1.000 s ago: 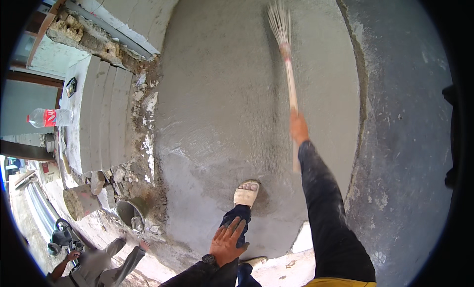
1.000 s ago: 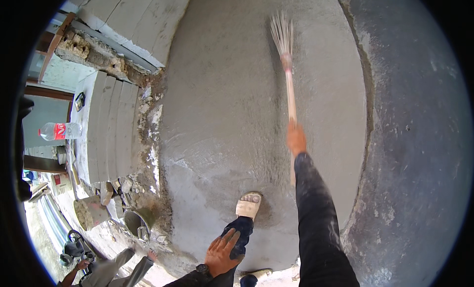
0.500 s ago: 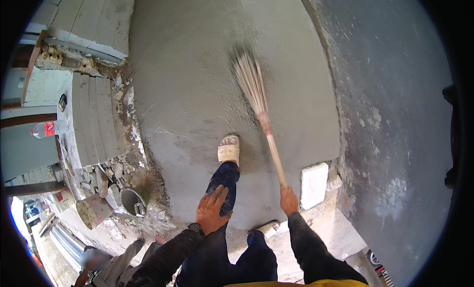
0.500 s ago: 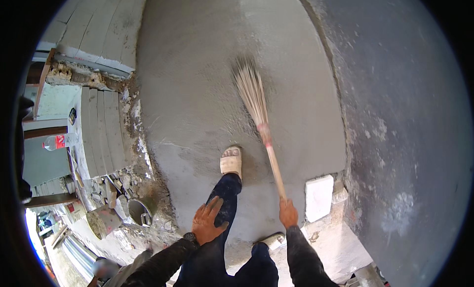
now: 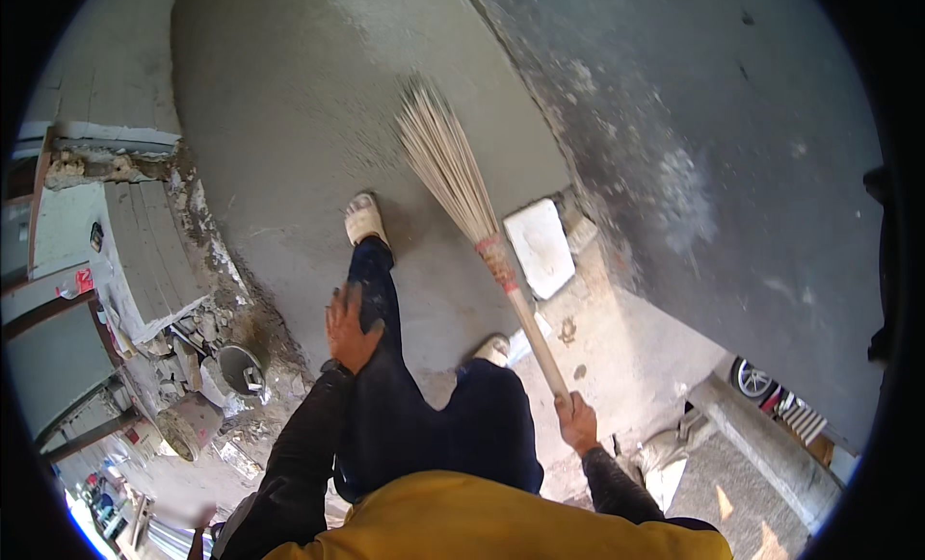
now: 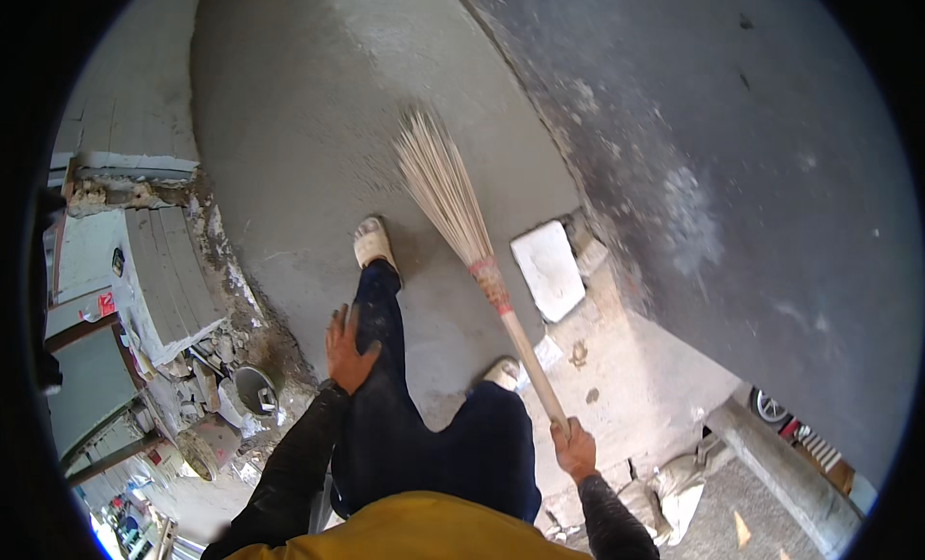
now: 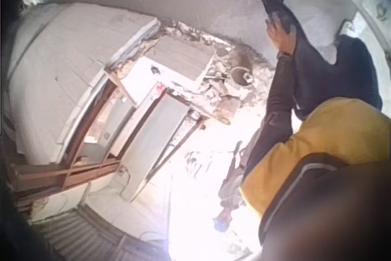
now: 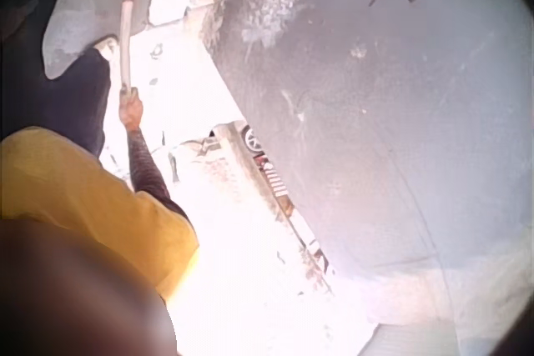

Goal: The person pours wet concrete from a bucket onto a floor and spreads it with a trowel. They then use a broom to sweep and texture the surface, followed by additional trowel smoothing to finish the area.

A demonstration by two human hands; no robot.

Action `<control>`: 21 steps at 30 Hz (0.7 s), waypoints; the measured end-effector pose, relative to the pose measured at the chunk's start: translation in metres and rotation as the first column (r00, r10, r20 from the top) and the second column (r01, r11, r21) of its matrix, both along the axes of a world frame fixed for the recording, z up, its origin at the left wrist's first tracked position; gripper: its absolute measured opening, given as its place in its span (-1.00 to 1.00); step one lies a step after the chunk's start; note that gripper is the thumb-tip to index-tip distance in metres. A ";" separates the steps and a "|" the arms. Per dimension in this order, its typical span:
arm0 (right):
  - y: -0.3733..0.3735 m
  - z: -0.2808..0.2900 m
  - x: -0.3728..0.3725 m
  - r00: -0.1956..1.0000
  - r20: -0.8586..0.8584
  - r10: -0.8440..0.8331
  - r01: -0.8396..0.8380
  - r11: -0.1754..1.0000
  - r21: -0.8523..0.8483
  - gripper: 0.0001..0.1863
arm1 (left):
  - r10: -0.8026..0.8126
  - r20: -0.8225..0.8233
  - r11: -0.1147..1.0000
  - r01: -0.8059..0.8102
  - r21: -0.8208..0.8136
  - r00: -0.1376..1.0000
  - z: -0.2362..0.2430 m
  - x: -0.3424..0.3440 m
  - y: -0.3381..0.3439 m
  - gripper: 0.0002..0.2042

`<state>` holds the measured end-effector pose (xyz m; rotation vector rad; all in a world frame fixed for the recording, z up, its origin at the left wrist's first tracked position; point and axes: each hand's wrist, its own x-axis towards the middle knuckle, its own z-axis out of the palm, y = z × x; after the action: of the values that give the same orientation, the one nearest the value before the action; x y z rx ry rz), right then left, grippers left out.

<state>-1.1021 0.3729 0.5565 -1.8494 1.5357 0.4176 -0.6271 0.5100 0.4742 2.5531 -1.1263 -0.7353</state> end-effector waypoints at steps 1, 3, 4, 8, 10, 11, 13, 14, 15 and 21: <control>-0.012 0.012 -0.009 0.998 0.070 0.000 0.004 0.999 -0.051 -0.52 | 0.069 0.029 0.995 -0.066 -0.073 0.997 0.011 0.000 0.003 -0.12; -0.035 0.044 -0.027 0.994 0.106 0.001 0.010 0.994 -0.105 -0.54 | 0.149 0.081 0.967 -0.128 -0.222 0.986 0.037 -0.003 0.013 -0.15; -0.048 0.057 -0.034 0.996 0.065 -0.057 0.059 0.997 -0.043 -0.51 | 0.222 0.057 0.958 -0.208 -0.198 0.973 0.048 -0.003 0.018 -0.16; -0.093 0.099 -0.037 0.977 -0.178 -0.115 0.114 0.993 -0.012 -0.34 | 0.303 0.001 0.932 -0.296 -0.209 0.953 0.070 0.020 0.007 -0.19; -0.118 0.117 -0.018 0.985 -0.094 -0.143 0.129 0.982 -0.140 -0.27 | 0.261 -0.010 0.934 -0.255 -0.252 0.965 0.066 0.049 -0.017 -0.20; -0.121 0.134 -0.009 0.981 -0.104 -0.164 0.154 0.984 -0.092 -0.27 | 0.257 -0.081 0.938 -0.269 -0.221 0.963 0.070 0.066 -0.020 -0.20; -0.114 0.172 0.008 0.955 -0.200 -0.219 0.205 0.975 -0.086 -0.39 | 0.278 -0.230 0.922 -0.326 -0.207 0.932 0.067 0.097 -0.038 -0.19; -0.109 0.185 0.016 0.942 -0.236 -0.238 0.222 0.971 -0.093 -0.43 | 0.257 -0.277 0.935 -0.311 -0.173 0.926 0.067 0.111 -0.041 -0.18; -0.104 0.196 0.020 0.946 -0.189 -0.263 0.241 0.962 -0.131 -0.51 | 0.252 -0.343 0.941 -0.312 -0.132 0.905 0.065 0.123 -0.045 -0.17; -0.162 0.119 0.028 0.989 -0.023 -0.148 0.139 0.964 -0.227 -0.55 | -0.009 -0.274 0.998 -0.010 -0.065 0.962 0.032 0.137 -0.083 -0.12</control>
<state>-1.0737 0.2111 0.6759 -1.8909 1.7942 0.2209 -0.4901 0.4268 0.5065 2.3079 -1.0398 -0.9977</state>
